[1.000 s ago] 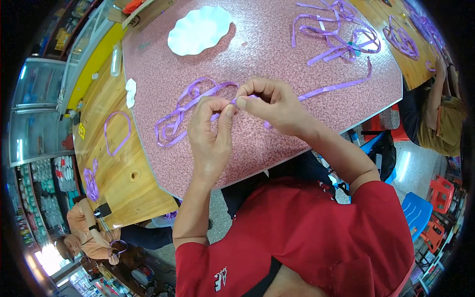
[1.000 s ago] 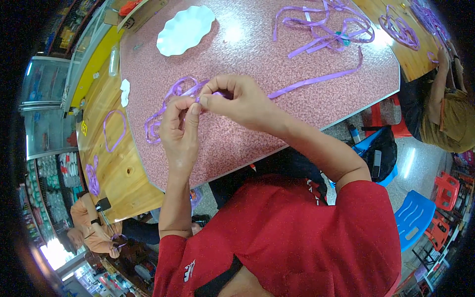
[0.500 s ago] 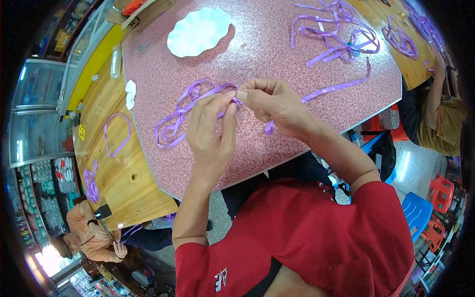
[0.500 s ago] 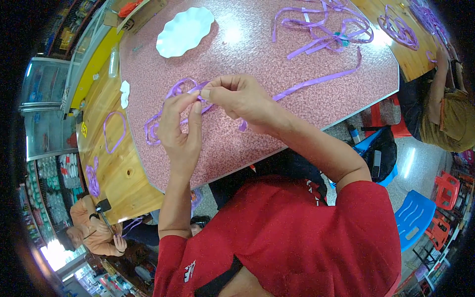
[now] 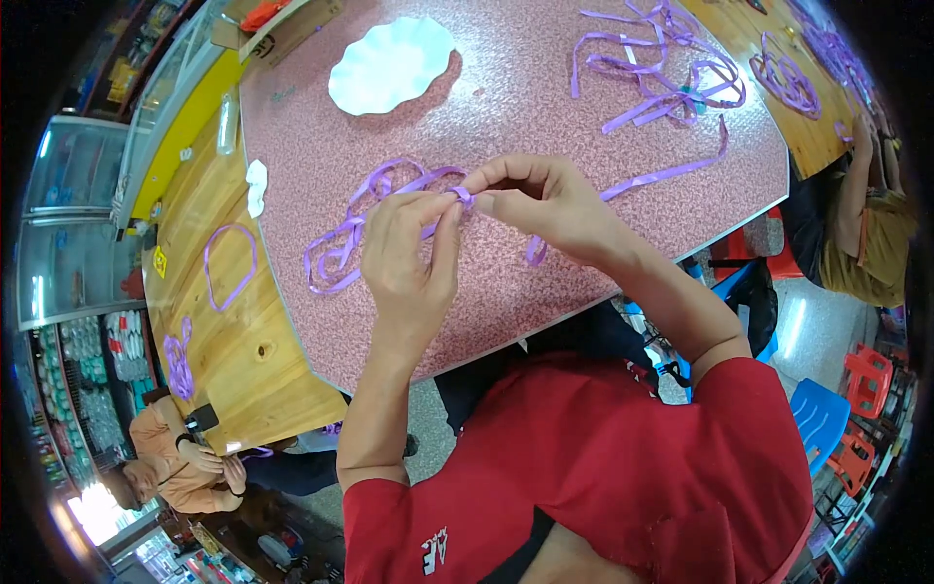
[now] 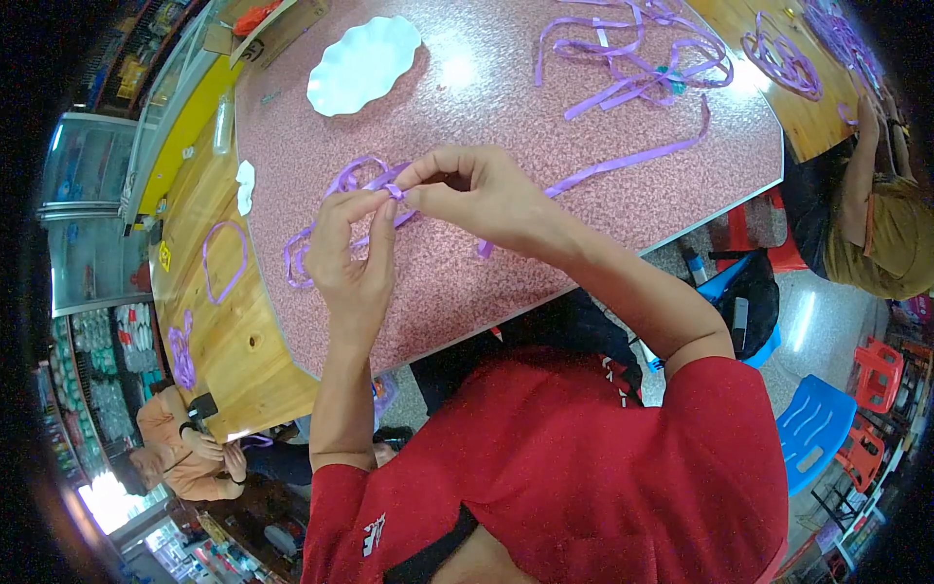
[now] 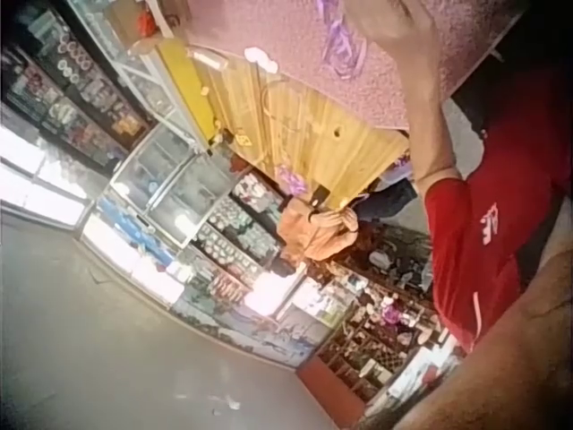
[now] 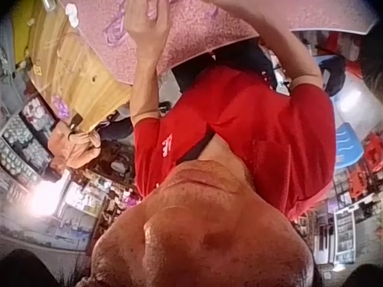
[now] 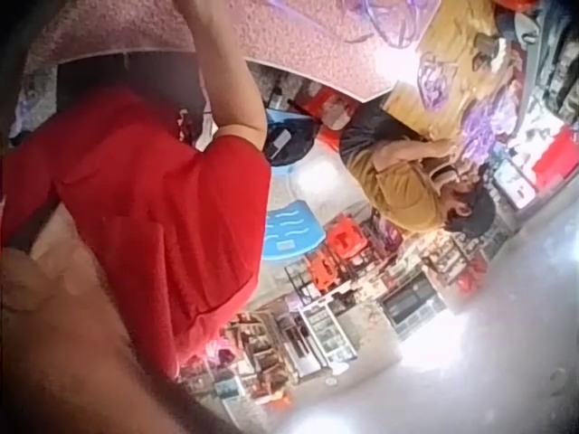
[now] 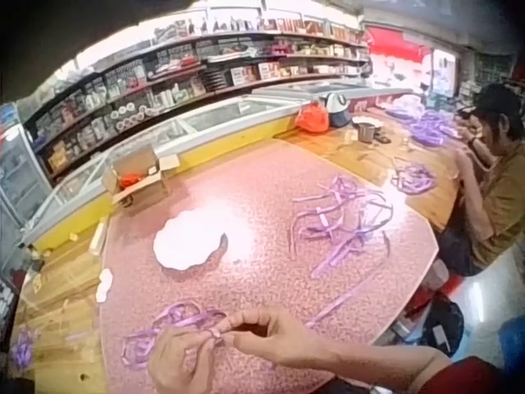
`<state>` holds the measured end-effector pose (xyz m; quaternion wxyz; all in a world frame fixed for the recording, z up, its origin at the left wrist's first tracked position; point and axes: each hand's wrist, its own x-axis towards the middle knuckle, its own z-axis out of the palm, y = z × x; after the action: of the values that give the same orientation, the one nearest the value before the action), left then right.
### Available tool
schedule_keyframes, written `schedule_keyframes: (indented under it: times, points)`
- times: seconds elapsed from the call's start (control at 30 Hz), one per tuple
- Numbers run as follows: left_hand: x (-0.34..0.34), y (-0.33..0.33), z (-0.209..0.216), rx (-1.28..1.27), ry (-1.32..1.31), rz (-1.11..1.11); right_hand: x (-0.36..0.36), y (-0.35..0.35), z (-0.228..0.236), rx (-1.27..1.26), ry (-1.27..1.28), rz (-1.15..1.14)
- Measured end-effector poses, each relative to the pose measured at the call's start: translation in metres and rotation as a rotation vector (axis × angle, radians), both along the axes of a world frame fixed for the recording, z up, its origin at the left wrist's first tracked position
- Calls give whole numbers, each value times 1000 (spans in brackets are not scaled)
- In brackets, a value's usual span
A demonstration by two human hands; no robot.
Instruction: Assembling or joining segments of purple plastic straps at a workbench.
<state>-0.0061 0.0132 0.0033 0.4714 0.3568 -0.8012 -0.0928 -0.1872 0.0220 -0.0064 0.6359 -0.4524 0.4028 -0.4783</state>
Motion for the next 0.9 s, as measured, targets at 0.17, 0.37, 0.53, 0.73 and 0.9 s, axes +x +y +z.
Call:
schedule_keyframes:
  times: [0.17, 0.37, 0.53, 0.73, 0.9]
  points:
    - [0, 2, 1, 61, -11, 10, -1, 1, -3, -117, 59, -20]
    - [-3, 4, 3, 72, -12, -2, -10, 2, 0, -71, 152, 34]
    - [-4, 6, -1, 101, -5, -17, -8, 0, -2, -80, 100, 50]
    - [-2, 8, -3, 126, -17, -18, -10, 2, 2, -34, 220, 69]
    - [-1, 8, -4, 139, -14, -19, -8, 4, 4, -84, 192, 29]
